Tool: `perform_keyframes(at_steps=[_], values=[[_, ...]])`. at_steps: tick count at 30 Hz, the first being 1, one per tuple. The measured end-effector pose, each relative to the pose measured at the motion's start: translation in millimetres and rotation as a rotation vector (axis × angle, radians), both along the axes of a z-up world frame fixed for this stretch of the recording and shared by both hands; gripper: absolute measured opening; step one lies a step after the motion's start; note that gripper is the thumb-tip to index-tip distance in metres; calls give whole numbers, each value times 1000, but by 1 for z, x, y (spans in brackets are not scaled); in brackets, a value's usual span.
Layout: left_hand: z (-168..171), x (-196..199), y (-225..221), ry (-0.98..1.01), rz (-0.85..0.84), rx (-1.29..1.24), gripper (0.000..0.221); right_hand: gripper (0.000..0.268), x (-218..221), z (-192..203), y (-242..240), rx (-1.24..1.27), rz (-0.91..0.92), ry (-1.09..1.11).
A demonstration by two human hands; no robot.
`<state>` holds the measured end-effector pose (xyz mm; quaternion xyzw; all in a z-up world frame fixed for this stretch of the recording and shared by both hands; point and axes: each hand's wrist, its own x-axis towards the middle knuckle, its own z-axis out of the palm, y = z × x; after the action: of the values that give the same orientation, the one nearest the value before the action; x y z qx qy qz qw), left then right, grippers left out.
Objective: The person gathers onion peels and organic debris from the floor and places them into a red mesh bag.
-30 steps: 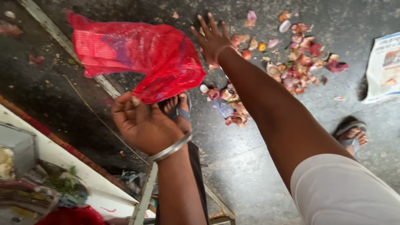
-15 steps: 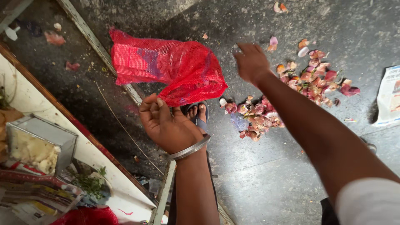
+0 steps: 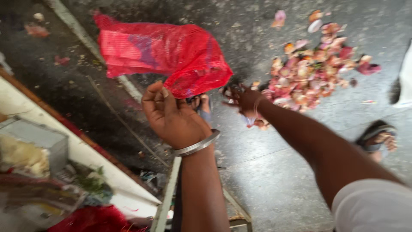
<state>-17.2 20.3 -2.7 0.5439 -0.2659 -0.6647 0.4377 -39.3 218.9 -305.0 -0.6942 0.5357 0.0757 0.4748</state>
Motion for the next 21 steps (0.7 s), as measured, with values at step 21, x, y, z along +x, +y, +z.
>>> perform_keyframes(at_steps=[21], values=[[-23,-14,53,-130,-216,-6,13,79,73,26,-26,-113,-381,-18]])
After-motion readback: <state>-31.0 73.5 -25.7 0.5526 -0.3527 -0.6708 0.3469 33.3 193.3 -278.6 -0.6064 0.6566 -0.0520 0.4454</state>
